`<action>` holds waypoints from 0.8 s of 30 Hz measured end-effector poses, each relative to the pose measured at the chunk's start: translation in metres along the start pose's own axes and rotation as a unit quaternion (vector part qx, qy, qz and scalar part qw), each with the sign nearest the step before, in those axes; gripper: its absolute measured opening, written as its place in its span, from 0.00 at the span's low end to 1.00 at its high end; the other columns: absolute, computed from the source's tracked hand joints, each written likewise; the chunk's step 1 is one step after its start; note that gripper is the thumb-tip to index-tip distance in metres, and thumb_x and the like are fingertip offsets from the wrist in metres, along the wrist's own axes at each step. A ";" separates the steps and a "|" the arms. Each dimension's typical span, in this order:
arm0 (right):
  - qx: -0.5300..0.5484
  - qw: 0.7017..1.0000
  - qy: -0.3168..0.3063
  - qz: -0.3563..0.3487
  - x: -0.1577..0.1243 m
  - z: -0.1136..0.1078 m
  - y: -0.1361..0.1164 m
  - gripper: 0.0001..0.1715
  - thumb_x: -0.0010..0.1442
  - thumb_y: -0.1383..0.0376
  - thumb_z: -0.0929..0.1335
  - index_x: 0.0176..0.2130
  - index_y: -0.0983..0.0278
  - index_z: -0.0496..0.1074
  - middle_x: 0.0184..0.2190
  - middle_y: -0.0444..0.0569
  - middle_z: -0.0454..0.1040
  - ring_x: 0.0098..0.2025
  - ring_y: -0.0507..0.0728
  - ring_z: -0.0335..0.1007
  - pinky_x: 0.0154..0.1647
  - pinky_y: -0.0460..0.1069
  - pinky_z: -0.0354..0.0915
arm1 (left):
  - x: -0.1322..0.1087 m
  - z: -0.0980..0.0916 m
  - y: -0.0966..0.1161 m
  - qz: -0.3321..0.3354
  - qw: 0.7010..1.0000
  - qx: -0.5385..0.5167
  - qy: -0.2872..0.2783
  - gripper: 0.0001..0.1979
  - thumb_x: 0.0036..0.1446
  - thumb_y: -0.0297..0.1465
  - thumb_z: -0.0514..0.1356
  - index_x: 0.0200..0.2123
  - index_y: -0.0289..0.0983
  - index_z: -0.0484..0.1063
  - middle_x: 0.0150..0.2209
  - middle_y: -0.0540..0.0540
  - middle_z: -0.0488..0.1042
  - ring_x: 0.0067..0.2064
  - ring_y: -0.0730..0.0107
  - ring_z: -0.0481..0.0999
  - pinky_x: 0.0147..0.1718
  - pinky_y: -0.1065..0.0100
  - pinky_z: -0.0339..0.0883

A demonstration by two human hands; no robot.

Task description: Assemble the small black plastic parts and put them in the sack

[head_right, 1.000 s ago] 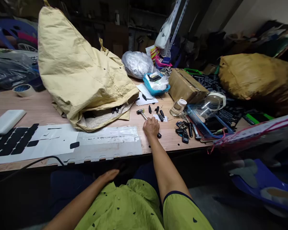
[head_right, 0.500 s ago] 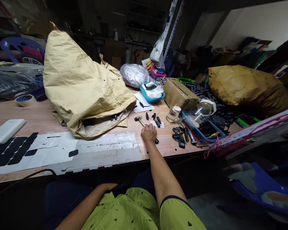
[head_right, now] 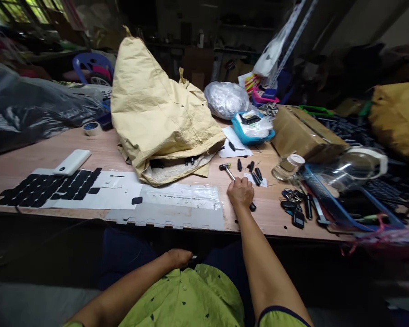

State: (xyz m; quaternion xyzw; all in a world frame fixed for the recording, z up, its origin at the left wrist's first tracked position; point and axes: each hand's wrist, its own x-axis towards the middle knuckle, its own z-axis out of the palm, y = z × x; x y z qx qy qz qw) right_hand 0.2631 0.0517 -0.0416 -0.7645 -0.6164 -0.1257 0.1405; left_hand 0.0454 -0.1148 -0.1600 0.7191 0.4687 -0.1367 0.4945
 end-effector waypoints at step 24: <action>-0.016 1.000 0.005 -0.013 -0.005 -0.004 -0.006 0.15 0.62 0.65 0.61 0.39 0.66 0.76 0.37 0.56 0.70 0.40 0.61 0.63 0.34 0.51 0.54 | 0.005 -0.278 0.101 -0.163 0.821 -0.084 0.541 0.12 0.56 0.37 0.61 0.37 0.34 0.78 0.44 0.33 0.79 0.47 0.52 0.78 0.41 0.63 0.67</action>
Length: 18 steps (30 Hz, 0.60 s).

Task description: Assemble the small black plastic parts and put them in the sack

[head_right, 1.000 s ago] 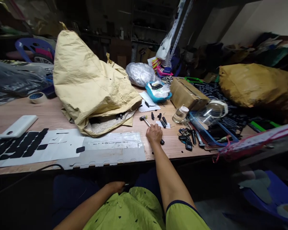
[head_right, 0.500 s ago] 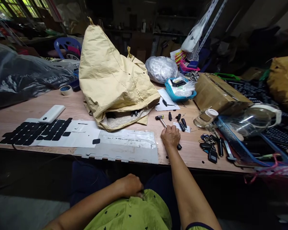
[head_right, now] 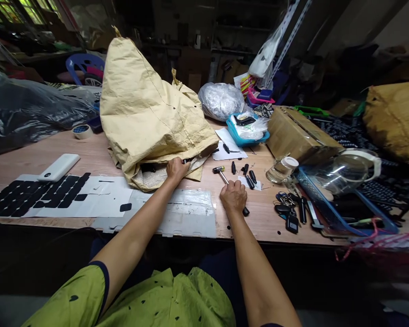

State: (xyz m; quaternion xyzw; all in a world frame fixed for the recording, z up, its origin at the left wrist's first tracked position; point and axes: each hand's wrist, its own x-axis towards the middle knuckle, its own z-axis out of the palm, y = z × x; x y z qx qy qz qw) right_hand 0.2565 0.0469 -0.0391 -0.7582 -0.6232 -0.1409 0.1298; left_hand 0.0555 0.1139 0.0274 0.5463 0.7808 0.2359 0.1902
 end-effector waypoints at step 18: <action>0.003 1.000 -0.025 0.012 0.003 -0.001 0.001 0.16 0.63 0.64 0.60 0.41 0.66 0.75 0.40 0.57 0.69 0.42 0.61 0.62 0.35 0.51 0.54 | -0.073 -0.002 -0.086 0.283 0.948 -0.068 -0.131 0.06 0.49 0.30 0.65 0.33 0.39 0.78 0.33 0.48 0.75 0.39 0.63 0.72 0.40 0.65 0.66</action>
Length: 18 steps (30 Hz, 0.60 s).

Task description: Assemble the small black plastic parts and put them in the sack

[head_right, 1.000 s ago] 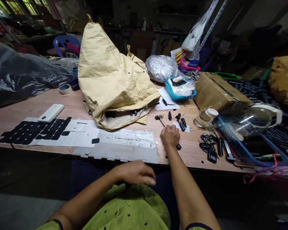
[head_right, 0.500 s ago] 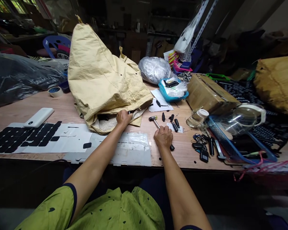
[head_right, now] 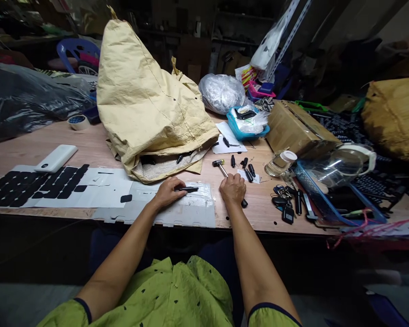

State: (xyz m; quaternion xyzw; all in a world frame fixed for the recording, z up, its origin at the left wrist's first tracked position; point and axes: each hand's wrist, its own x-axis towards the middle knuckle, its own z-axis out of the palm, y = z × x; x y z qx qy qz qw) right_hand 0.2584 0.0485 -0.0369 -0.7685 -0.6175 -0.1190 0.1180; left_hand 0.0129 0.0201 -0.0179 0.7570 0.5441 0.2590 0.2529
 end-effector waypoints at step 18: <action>0.009 1.000 0.006 0.006 0.000 -0.001 -0.001 0.15 0.63 0.65 0.62 0.41 0.66 0.76 0.39 0.56 0.70 0.41 0.60 0.62 0.36 0.50 0.53 | 0.004 0.012 -0.016 0.013 1.000 -0.013 0.021 0.07 0.52 0.33 0.67 0.36 0.41 0.79 0.35 0.48 0.74 0.41 0.62 0.71 0.42 0.63 0.65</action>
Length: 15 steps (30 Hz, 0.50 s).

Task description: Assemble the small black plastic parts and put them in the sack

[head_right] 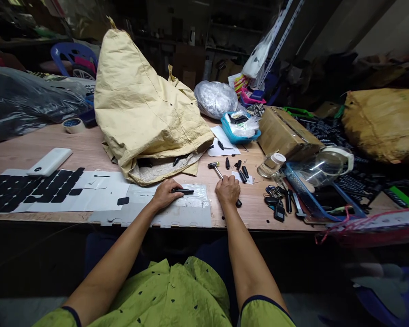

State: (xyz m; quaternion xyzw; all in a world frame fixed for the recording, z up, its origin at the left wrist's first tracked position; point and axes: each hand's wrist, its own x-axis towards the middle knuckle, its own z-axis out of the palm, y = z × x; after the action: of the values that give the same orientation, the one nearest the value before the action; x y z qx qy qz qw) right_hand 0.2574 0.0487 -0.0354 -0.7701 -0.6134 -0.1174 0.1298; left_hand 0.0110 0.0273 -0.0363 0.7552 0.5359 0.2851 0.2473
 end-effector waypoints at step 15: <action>0.069 0.996 -0.055 0.021 0.007 -0.007 0.003 0.16 0.64 0.65 0.60 0.43 0.66 0.75 0.41 0.56 0.71 0.42 0.59 0.64 0.38 0.50 0.57 | 0.005 0.008 -0.008 0.016 0.999 -0.035 0.011 0.04 0.51 0.27 0.67 0.33 0.39 0.80 0.33 0.48 0.73 0.41 0.63 0.71 0.41 0.63 0.65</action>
State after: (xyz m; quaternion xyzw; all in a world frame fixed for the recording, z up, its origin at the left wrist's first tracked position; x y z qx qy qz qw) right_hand 0.2619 0.0520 -0.0264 -0.7772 -0.6101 -0.0296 0.1513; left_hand 0.0128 0.0340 -0.0471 0.7515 0.5161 0.3159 0.2627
